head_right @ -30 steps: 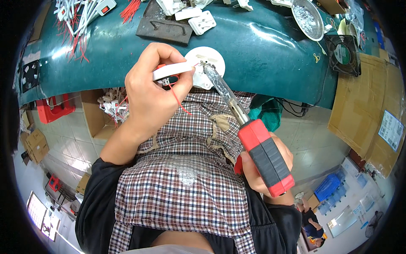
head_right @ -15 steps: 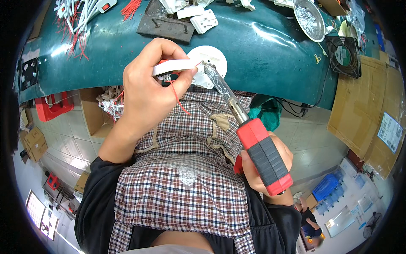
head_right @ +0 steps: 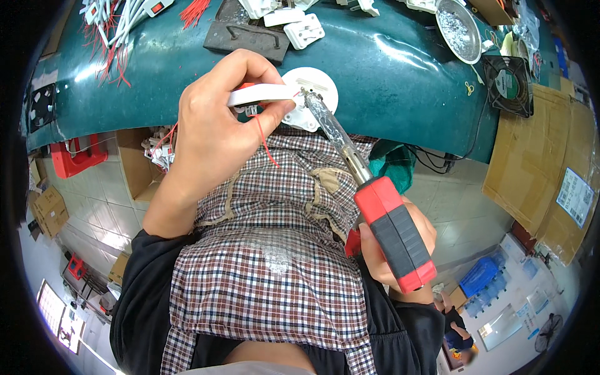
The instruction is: Soldering wires to light bulb components on an assembly line.
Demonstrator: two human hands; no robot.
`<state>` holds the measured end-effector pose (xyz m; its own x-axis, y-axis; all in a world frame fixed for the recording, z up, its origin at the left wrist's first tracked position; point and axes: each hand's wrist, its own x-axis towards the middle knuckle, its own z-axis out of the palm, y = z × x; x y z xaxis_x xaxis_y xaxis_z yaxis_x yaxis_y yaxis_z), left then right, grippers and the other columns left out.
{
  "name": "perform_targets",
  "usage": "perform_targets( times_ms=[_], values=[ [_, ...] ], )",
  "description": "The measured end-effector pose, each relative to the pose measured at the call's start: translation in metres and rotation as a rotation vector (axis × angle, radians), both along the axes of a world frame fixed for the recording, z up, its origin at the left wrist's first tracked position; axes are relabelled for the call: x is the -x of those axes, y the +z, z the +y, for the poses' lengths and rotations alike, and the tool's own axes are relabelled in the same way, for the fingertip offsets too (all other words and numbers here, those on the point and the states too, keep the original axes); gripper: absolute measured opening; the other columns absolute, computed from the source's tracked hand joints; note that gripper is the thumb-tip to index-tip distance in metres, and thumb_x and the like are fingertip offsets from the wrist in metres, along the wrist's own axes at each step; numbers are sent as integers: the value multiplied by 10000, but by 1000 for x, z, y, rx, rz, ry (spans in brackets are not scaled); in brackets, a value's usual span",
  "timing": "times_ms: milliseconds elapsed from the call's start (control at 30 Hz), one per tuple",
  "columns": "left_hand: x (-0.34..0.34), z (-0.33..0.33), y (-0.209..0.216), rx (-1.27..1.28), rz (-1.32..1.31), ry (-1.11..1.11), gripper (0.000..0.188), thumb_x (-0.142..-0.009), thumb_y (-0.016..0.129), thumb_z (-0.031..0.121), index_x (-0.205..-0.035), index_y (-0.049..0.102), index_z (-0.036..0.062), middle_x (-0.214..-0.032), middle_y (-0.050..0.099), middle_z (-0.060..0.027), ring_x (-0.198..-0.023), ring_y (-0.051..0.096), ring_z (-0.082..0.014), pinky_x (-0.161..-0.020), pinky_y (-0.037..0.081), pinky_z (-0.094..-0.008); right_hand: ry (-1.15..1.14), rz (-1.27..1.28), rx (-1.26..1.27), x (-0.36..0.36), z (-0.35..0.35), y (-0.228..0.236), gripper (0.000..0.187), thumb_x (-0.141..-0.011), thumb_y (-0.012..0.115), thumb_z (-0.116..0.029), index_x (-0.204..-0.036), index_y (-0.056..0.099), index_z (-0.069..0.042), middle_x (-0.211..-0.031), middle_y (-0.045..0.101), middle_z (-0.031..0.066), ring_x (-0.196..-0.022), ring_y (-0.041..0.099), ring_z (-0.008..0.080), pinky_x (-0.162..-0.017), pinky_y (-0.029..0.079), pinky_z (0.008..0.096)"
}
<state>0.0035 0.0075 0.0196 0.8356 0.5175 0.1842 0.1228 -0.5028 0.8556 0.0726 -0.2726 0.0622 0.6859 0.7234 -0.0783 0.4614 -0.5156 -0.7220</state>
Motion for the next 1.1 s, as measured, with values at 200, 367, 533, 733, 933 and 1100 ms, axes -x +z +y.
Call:
perform_targets(
  times_ms=[200, 367, 533, 733, 933, 1100],
  values=[
    [-1, 2, 0, -3, -18, -23, 241, -746, 823, 0, -899, 639, 31, -801, 686, -37, -721, 663, -123, -661, 516, -258, 41, -59, -49, 1, 0, -6, 221, -675, 746, 30, -884, 685, -1, -845, 650, 136, -745, 682, 308, -686, 574, 375],
    [-1, 3, 1, 4, -15, -32, 246, -743, 825, -3, -902, 640, 31, -804, 688, -35, -721, 664, -121, -660, 517, -258, 100, -124, -56, -3, 3, -2, 227, -672, 751, 34, -887, 687, 0, -844, 648, 134, -737, 675, 300, -684, 576, 376],
    [-1, 4, 2, 0, -3, -43, 247, -743, 826, -1, -903, 642, 32, -804, 690, -34, -715, 662, -121, -657, 516, -257, -5, -49, 18, 4, -9, 0, 265, -677, 772, 6, -931, 698, 6, -890, 672, 151, -795, 703, 334, -730, 584, 392],
    [-1, 4, 1, -10, -13, -52, 248, -743, 826, 0, -905, 642, 33, -802, 690, -32, -719, 670, -123, -658, 516, -257, -28, -34, 20, 4, -10, -1, 252, -699, 775, -16, -939, 699, -1, -924, 684, 160, -817, 710, 345, -745, 585, 397],
    [-1, 6, 1, -28, -29, -61, 255, -743, 828, 5, -908, 637, 34, -801, 689, -32, -724, 677, -129, -659, 519, -259, 18, -31, -30, 1, 0, -3, 218, -702, 766, 0, -907, 691, -2, -867, 663, 138, -753, 687, 321, -710, 578, 386],
    [-1, 6, 2, -34, -35, -66, 256, -743, 827, 4, -909, 634, 35, -802, 690, -32, -725, 679, -132, -663, 521, -260, 48, -86, -61, 1, 2, -5, 198, -696, 757, 14, -882, 688, 0, -842, 648, 132, -734, 676, 312, -694, 572, 372]
  ],
)
